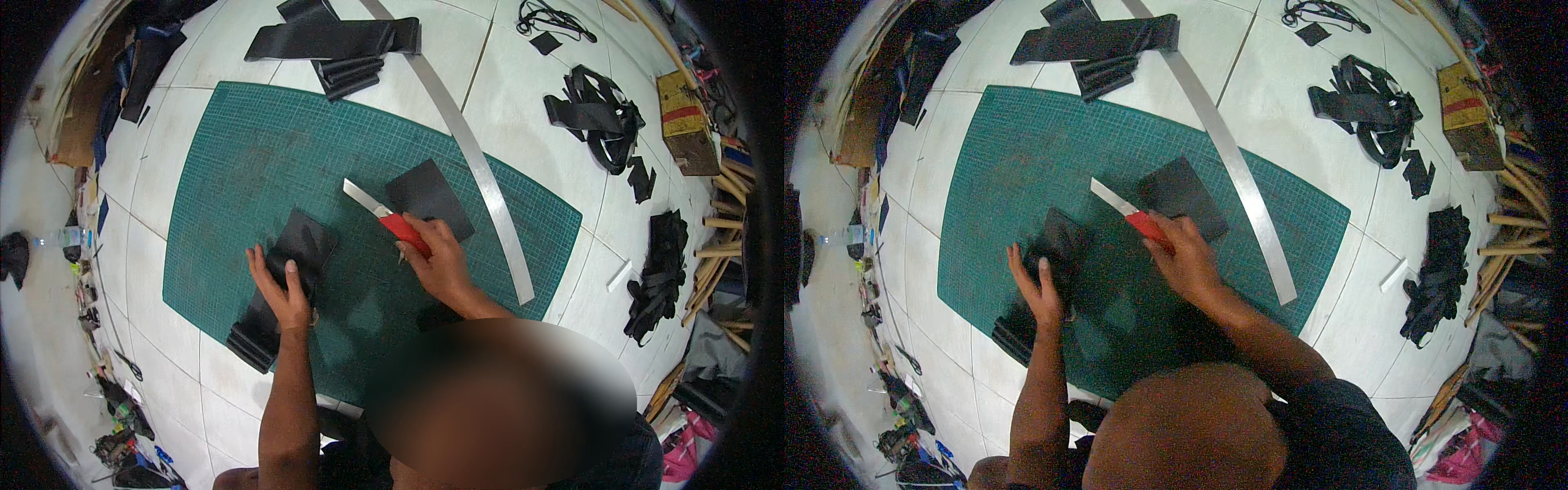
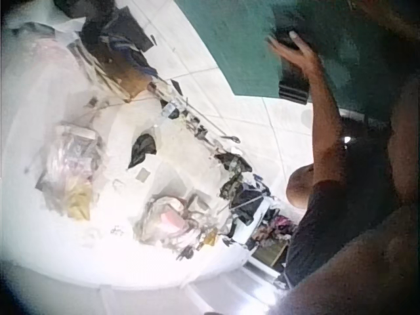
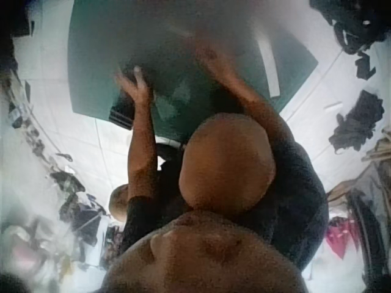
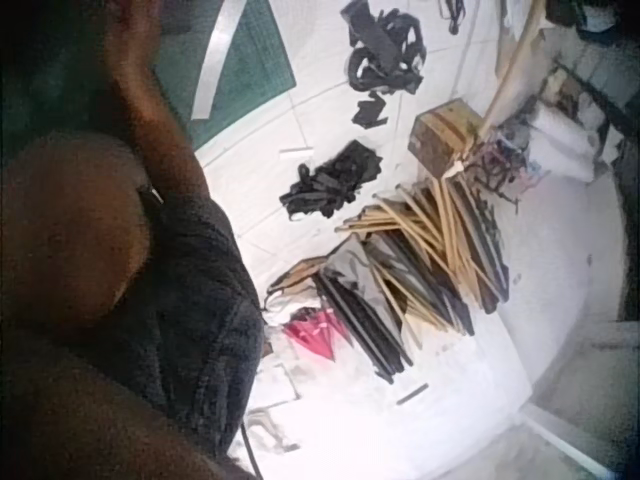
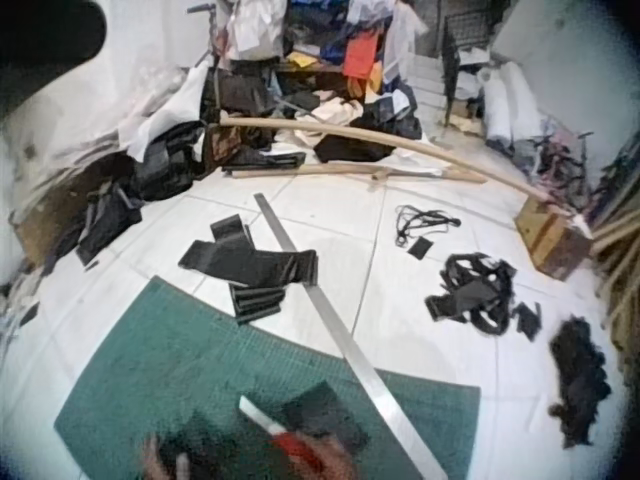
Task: The person cuts strips from a sheet of black material using a utility knife and a metal ruler on a green cutting mat. They use a clipboard to hold and organize the material while cutting.
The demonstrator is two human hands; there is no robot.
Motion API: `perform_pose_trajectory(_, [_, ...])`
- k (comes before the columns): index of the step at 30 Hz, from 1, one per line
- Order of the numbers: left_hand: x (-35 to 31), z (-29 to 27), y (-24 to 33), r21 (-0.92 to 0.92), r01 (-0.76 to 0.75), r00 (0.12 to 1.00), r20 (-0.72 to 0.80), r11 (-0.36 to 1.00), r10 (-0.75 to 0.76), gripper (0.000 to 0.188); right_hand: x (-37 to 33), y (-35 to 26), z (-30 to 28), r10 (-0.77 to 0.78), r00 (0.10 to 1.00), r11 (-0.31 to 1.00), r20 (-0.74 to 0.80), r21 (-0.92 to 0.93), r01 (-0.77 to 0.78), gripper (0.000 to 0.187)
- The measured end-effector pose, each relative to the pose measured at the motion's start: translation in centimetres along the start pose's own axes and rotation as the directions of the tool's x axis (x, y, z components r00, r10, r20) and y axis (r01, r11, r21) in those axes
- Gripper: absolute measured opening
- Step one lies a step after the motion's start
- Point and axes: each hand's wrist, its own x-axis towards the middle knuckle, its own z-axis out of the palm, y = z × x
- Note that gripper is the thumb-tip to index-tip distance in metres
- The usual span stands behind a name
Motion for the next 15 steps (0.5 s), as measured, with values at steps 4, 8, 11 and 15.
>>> perform_pose_trajectory(4, [0.1,0.0,-0.1,0.018,0.053,0.999,0.002,0.998,-0.053,0.058,-2.1,0.6,-0.5,0.068,0.995,0.998,0.072,-0.02,-0.067,0.049])
perform_pose_trajectory(8, [-0.2,0.0,-1.2,0.159,0.027,0.998,0.058,0.987,-0.036,0.055,-4.0,1.0,0.0,0.044,0.995,0.998,0.092,-0.054,-0.04,0.047])
perform_pose_trajectory(11, [0.1,-0.1,-0.5,0.129,0.103,0.989,0.091,0.986,-0.115,0.056,-5.0,1.3,0.5,0.042,0.995,0.999,0.085,-0.017,-0.041,0.047])
perform_pose_trajectory(15, [2.4,0.0,0.8,-0.08,0.205,0.973,0.122,0.976,-0.194,0.058,-5.3,1.6,0.5,0.028,0.997,0.999,0.068,-0.04,-0.025,0.048])
